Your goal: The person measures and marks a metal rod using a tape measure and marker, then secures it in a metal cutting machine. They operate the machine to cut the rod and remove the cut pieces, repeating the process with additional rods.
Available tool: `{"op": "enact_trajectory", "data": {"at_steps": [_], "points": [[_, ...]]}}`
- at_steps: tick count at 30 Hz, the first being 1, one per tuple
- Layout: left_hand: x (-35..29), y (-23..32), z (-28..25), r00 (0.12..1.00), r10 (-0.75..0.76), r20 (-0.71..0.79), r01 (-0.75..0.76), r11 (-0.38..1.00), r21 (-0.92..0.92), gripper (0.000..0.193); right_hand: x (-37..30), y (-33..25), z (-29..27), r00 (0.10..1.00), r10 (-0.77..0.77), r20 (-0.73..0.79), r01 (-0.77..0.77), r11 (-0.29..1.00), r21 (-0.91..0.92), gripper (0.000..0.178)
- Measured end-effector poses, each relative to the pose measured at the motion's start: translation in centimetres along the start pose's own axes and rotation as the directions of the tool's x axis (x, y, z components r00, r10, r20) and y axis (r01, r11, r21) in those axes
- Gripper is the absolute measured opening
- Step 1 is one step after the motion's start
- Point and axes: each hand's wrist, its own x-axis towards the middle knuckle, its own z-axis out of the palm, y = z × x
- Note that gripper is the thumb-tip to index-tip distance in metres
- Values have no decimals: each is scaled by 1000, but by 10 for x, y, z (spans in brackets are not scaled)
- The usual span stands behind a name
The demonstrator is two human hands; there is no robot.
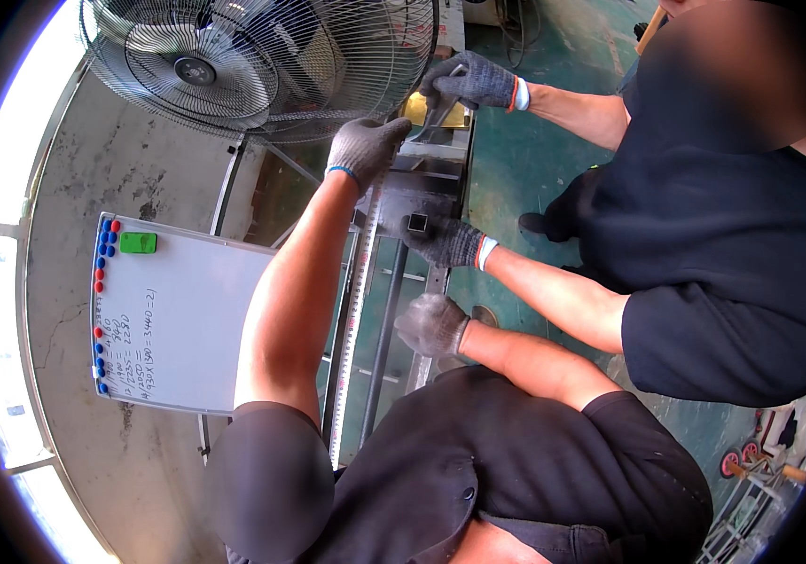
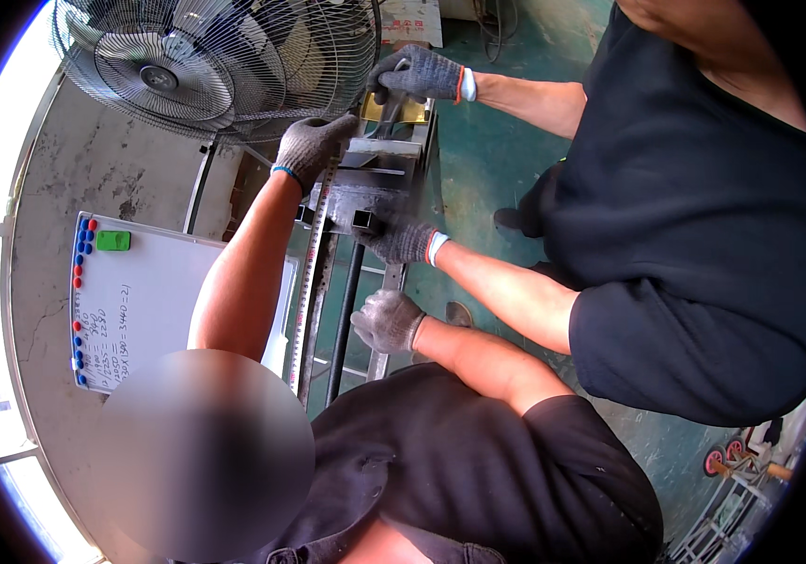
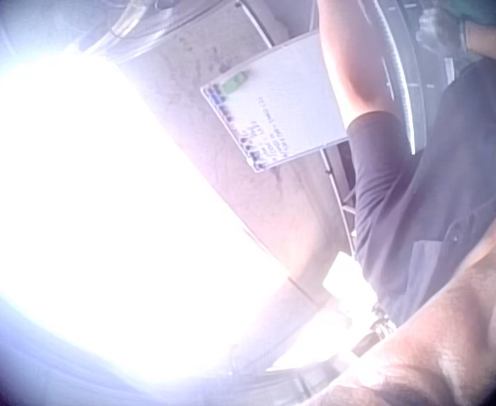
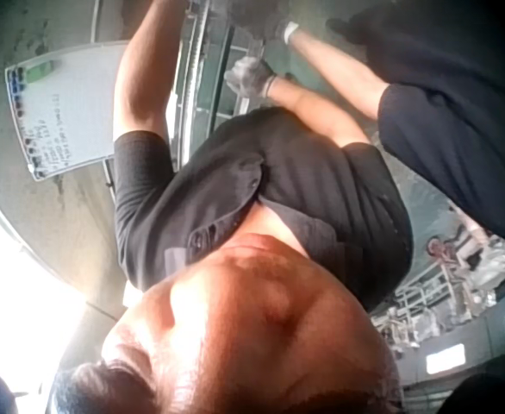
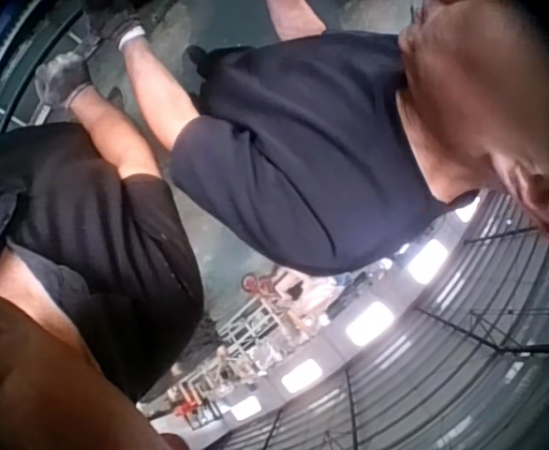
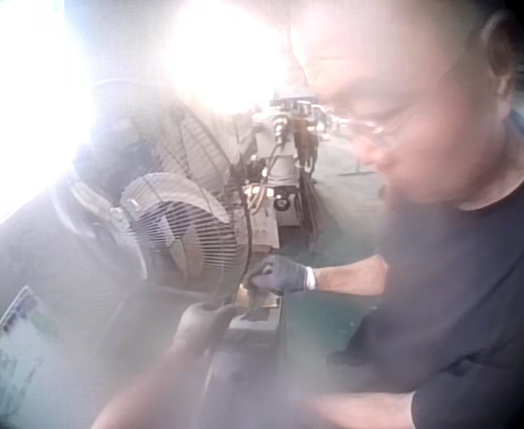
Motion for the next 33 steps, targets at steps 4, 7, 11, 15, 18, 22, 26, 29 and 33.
{"op": "enact_trajectory", "data": {"at_steps": [4, 7, 11, 15, 18, 22, 26, 29, 33], "points": [[2, -1, 0, 1000, -16, 1, 16, 1000, -8, 68, 0, 1, 1, 1000, -7, -5, 7, 1000, -1, 21], [3, -2, 1, 1000, -20, -4, 20, 1000, 10, 67, 0, 1, 3, 1000, -4, -21, 4, 1000, 4, 21], [3, -1, 0, 1000, -18, -4, 18, 1000, 21, 68, 1, 0, 0, 1000, -10, -24, 10, 1000, 1, 20], [0, 2, -1, 1000, -15, 1, 15, 1000, 8, 68, 2, -1, -1, 999, -11, -46, 12, 1000, 13, 20], [-1, 2, -1, 1000, -14, 6, 14, 1000, 2, 69, 1, -1, 1, 1000, -4, -30, 4, 1000, -2, 21], [-2, 4, -2, 1000, -20, 10, 20, 1000, -2, 69, 1, -1, 1, 1000, -8, -20, 7, 1000, -6, 21], [-3, 4, -2, 999, -43, 13, 43, 999, -16, 69, 1, -1, 0, 1000, -11, -22, 11, 1000, -12, 21], [-2, 3, -1, 999, -44, 10, 44, 999, -31, 68, 2, -2, 0, 999, -14, -35, 14, 1000, -3, 21], [-3, 4, -1, 1000, -17, 2, 17, 1000, -14, 68, 2, -2, -1, 999, -12, -36, 12, 1000, -2, 20]]}}
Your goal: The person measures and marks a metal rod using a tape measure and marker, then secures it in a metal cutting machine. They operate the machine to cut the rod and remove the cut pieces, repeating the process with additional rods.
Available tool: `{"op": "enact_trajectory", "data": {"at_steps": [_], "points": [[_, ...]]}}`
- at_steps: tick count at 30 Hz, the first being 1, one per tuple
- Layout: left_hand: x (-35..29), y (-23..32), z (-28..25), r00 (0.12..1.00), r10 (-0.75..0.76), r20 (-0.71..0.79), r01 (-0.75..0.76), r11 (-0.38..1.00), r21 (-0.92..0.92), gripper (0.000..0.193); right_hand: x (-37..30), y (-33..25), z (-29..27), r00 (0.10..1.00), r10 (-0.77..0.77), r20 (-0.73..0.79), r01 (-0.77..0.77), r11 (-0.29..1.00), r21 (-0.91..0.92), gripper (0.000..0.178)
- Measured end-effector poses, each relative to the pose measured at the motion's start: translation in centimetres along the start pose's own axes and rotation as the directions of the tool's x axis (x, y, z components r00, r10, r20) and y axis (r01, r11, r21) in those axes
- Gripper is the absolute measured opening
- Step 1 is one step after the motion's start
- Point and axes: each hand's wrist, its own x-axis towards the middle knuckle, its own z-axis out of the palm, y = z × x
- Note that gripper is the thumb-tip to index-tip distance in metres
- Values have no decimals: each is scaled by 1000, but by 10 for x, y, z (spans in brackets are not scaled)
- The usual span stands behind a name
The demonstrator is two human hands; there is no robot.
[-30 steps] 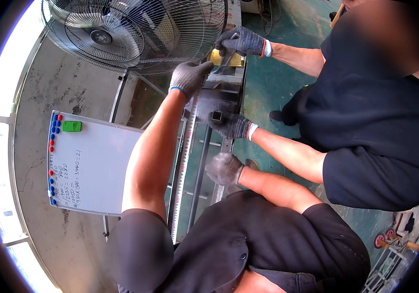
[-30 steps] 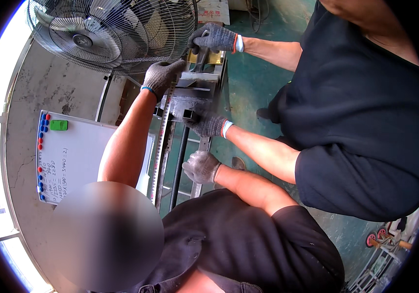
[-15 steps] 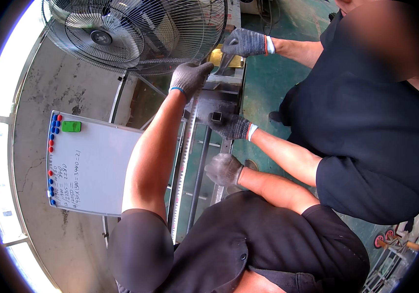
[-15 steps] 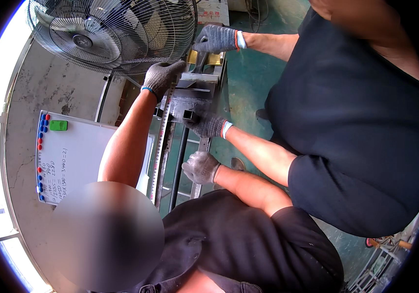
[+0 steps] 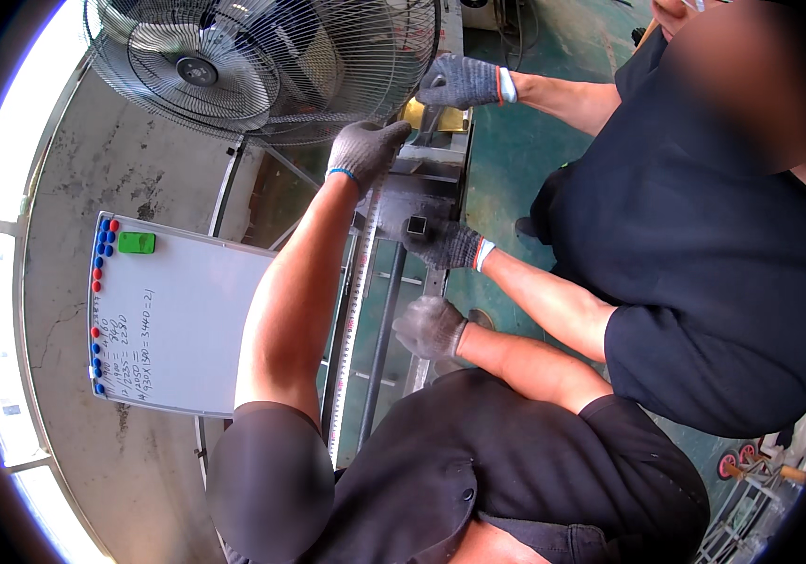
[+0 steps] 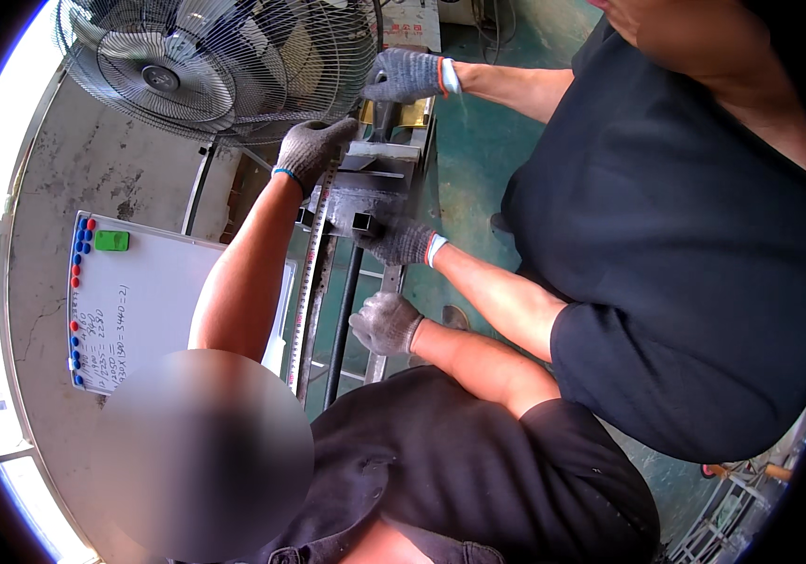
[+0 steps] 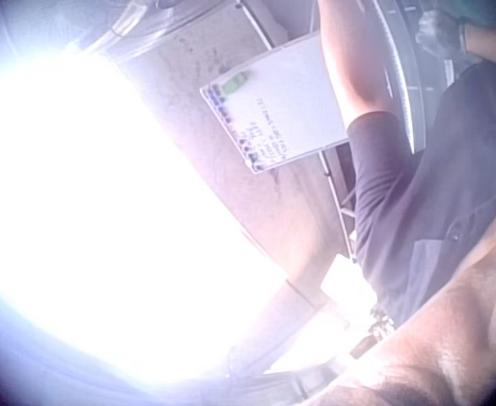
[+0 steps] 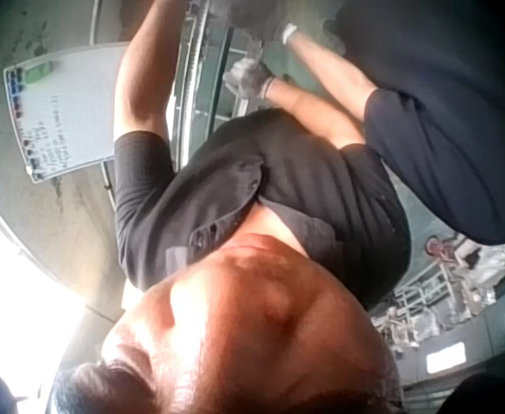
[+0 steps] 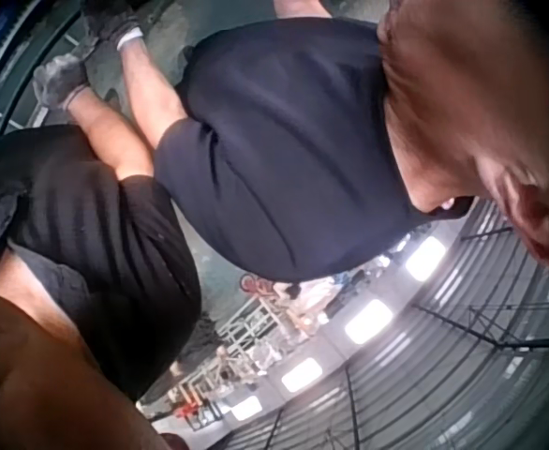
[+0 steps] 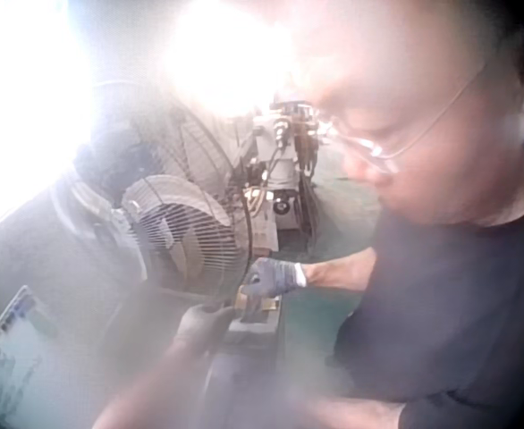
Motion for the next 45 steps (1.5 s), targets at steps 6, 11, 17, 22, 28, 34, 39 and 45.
{"op": "enact_trajectory", "data": {"at_steps": [6, 11, 17, 22, 28, 34, 39, 45], "points": [[2, -3, 1, 1000, 0, -14, 1, 1000, 11, 67, 0, 0, 2, 1000, -6, 13, 6, 1000, -9, 20], [5, -2, 0, 1000, -2, -2, 2, 999, 51, 67, 1, 1, 2, 1000, -4, 21, 4, 1000, -10, 19], [4, -9, 6, 995, 75, -67, -74, 997, 12, 64, 2, -2, -2, 1000, 5, -5, -5, 1000, 2, 20], [2, 0, 4, 1000, 23, -17, -23, 1000, -14, 64, 0, 1, -1, 1000, 1, -3, -1, 1000, -8, 20], [-3, 0, 9, 995, 13, -102, -27, 991, -134, 55, -1, -2, -1, 998, 14, 60, -11, 999, -51, 20], [-26, 25, -14, 957, 119, -264, -152, 982, -110, 48, -4, 1, 1, 995, 17, 94, -10, 998, -67, 20], [-85, 50, -31, 993, 108, -55, -118, 965, -232, 52, -2, -1, -2, 995, 34, 97, -30, 999, -43, 18], [-132, 41, -35, 999, 35, -26, -39, 977, -208, 66, -3, -4, 1, 994, 67, 88, -65, 998, -22, 19]]}}
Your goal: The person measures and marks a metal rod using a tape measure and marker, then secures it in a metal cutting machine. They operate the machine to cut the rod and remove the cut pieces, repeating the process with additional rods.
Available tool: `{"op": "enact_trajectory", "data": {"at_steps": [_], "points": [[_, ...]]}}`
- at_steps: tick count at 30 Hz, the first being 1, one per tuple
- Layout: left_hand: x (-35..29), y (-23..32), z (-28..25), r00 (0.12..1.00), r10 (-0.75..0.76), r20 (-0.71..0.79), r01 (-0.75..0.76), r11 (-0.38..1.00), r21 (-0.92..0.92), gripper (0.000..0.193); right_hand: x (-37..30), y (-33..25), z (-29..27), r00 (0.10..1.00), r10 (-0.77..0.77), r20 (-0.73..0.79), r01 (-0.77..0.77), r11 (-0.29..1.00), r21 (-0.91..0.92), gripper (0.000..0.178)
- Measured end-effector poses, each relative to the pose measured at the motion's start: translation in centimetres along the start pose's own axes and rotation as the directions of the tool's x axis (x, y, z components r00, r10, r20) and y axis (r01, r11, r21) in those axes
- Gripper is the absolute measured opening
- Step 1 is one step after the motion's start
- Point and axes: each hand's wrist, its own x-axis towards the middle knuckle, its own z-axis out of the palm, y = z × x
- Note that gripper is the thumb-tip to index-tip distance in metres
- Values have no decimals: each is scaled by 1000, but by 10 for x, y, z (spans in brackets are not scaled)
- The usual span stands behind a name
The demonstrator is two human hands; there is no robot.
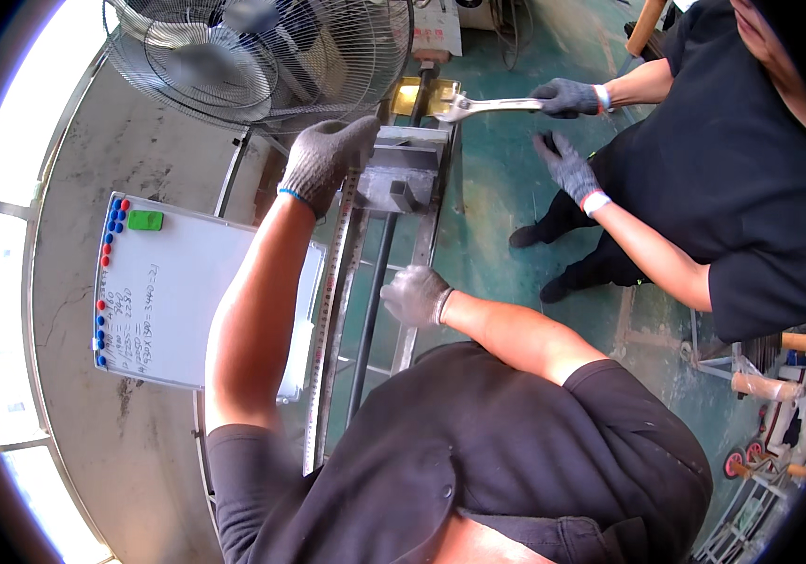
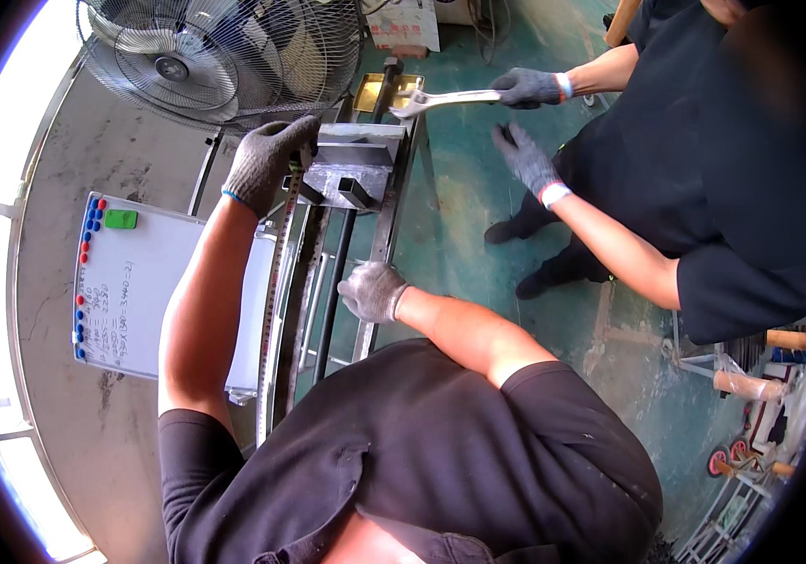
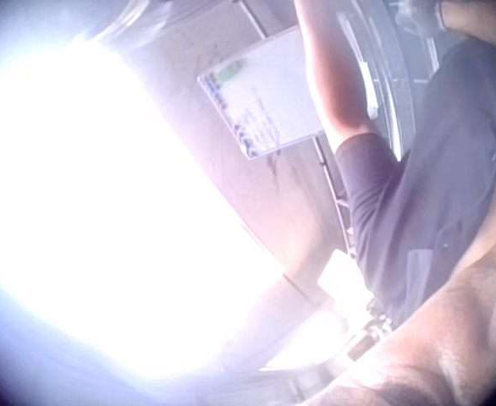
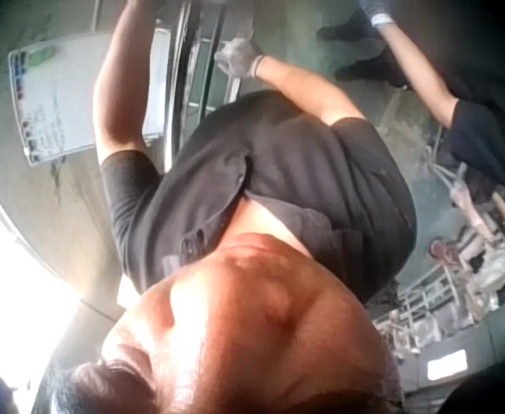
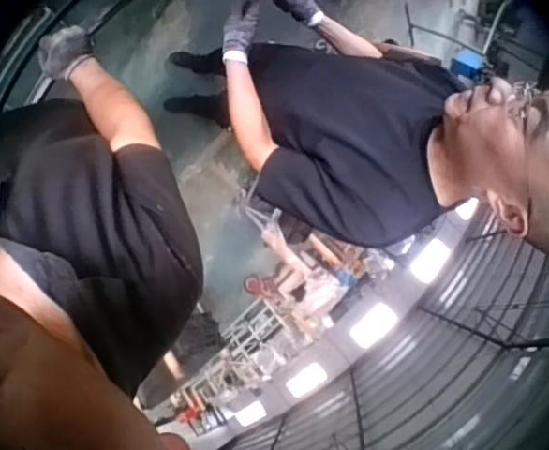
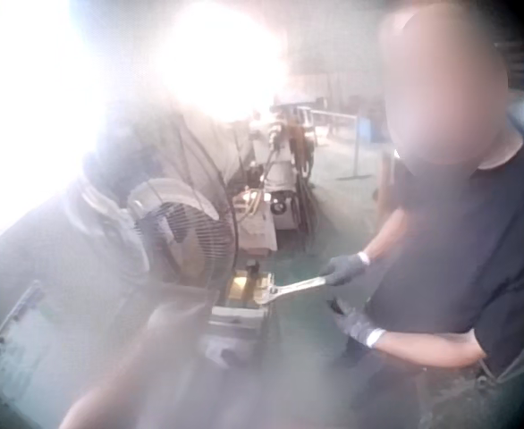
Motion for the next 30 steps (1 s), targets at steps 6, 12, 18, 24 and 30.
{"op": "enact_trajectory", "data": {"at_steps": [6, 12, 18, 24, 30], "points": [[-52, -25, -11, 1000, 0, -8, 0, 999, -37, 58, -2, -3, 4, 997, 73, 18, -73, 997, 4, 18], [-118, -81, -39, 997, -80, -23, 77, 991, -109, 51, -4, -38, -73, 881, 340, -328, -171, 877, 449, 21], [-162, -119, -46, 978, -196, -78, 187, 977, -105, 40, 111, 8, -230, 864, 479, -156, -305, 744, 594, 33], [-187, -115, -36, 966, -250, -68, 244, 966, -82, 48, 230, 76, -191, 852, 326, 410, -465, 831, 306, 40], [-212, -130, -35, 910, -392, -135, 386, 920, -67, 41, 208, 44, -193, 563, 450, 693, -766, 599, 234, 41]]}}
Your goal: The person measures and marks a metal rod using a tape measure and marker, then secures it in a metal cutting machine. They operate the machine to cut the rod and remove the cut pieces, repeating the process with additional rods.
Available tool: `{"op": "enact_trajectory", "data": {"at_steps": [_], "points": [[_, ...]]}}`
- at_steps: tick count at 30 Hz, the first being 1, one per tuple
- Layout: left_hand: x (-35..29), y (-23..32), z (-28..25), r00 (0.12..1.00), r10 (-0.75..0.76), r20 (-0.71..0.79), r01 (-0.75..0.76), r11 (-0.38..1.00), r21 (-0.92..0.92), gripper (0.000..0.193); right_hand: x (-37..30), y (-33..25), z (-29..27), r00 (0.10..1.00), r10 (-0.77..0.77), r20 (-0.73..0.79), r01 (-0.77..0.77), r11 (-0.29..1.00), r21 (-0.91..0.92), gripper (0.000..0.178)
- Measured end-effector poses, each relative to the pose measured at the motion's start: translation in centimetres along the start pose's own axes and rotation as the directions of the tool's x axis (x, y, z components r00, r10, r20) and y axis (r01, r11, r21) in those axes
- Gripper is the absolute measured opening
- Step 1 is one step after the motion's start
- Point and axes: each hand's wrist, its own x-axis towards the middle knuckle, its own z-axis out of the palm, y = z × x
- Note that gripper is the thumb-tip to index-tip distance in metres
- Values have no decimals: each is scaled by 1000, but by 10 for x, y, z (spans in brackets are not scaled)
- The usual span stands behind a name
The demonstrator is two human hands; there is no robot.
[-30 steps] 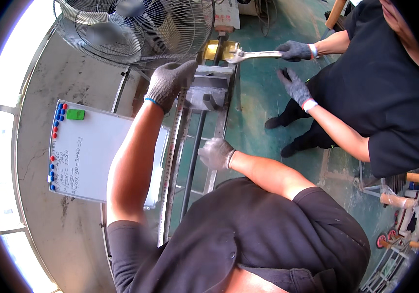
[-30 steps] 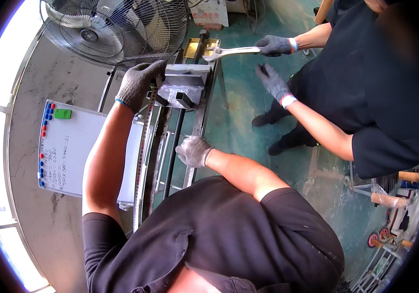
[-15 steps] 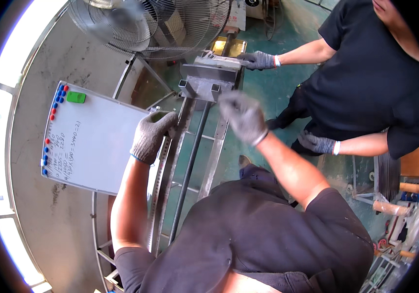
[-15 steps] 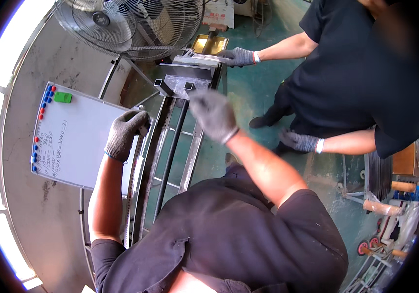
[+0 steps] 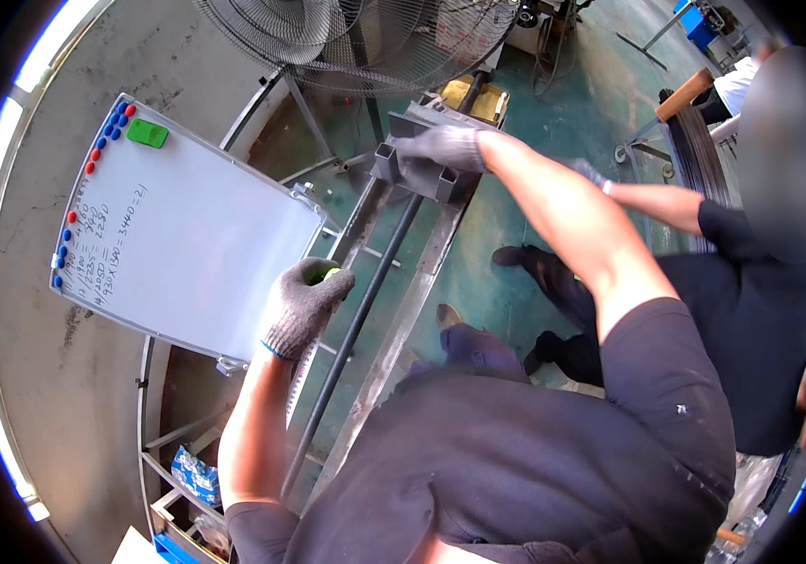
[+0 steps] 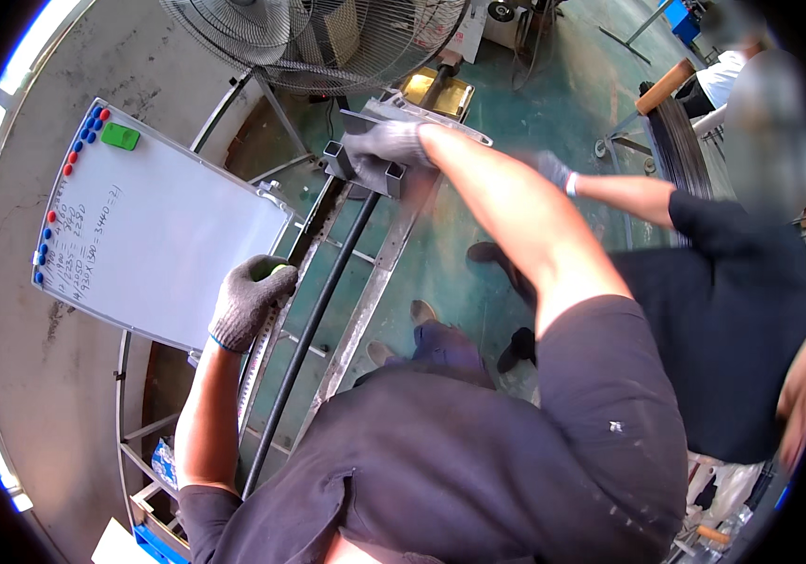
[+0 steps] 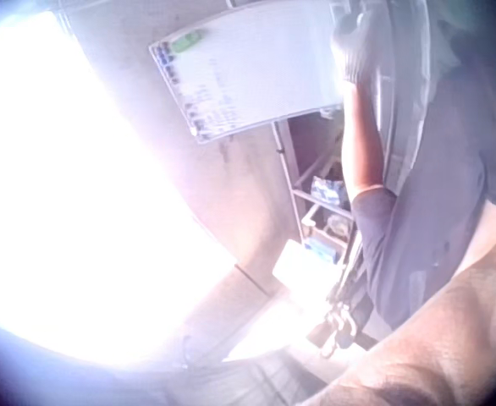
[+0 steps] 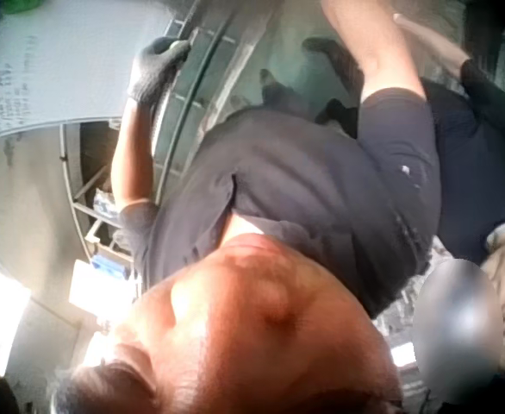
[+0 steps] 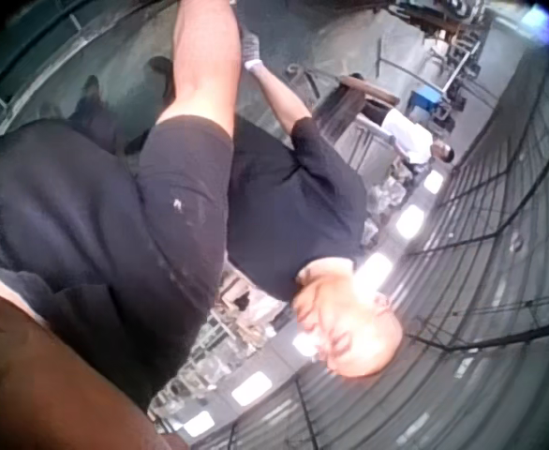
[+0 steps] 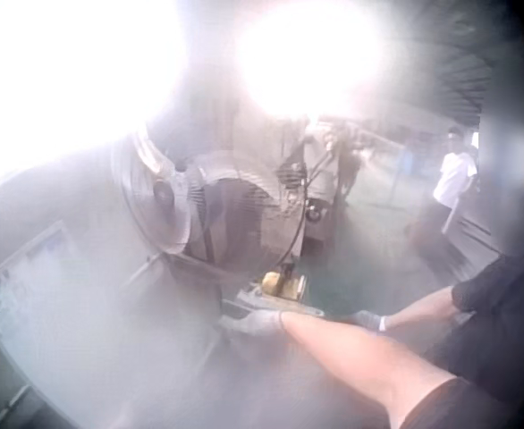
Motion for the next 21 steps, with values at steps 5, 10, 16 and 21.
{"op": "enact_trajectory", "data": {"at_steps": [5, 10, 16, 21], "points": [[7, -17, 3, 999, -31, 14, 32, 995, -90, 41, -49, 53, -76, 961, 269, -65, -273, 889, -367, 70], [12, -16, 7, 994, -111, -3, 110, 985, -137, 35, -70, -2, -61, 889, -401, -221, 376, 915, -149, 49], [12, -24, 41, 975, -213, 65, 219, 968, -119, 40, -33, 66, -3, 780, -524, -341, 348, 817, -461, 34], [9, -83, 71, 906, -419, 51, 423, 901, -101, 42, -95, 170, 48, 721, -203, -663, 291, 957, 23, 17]]}}
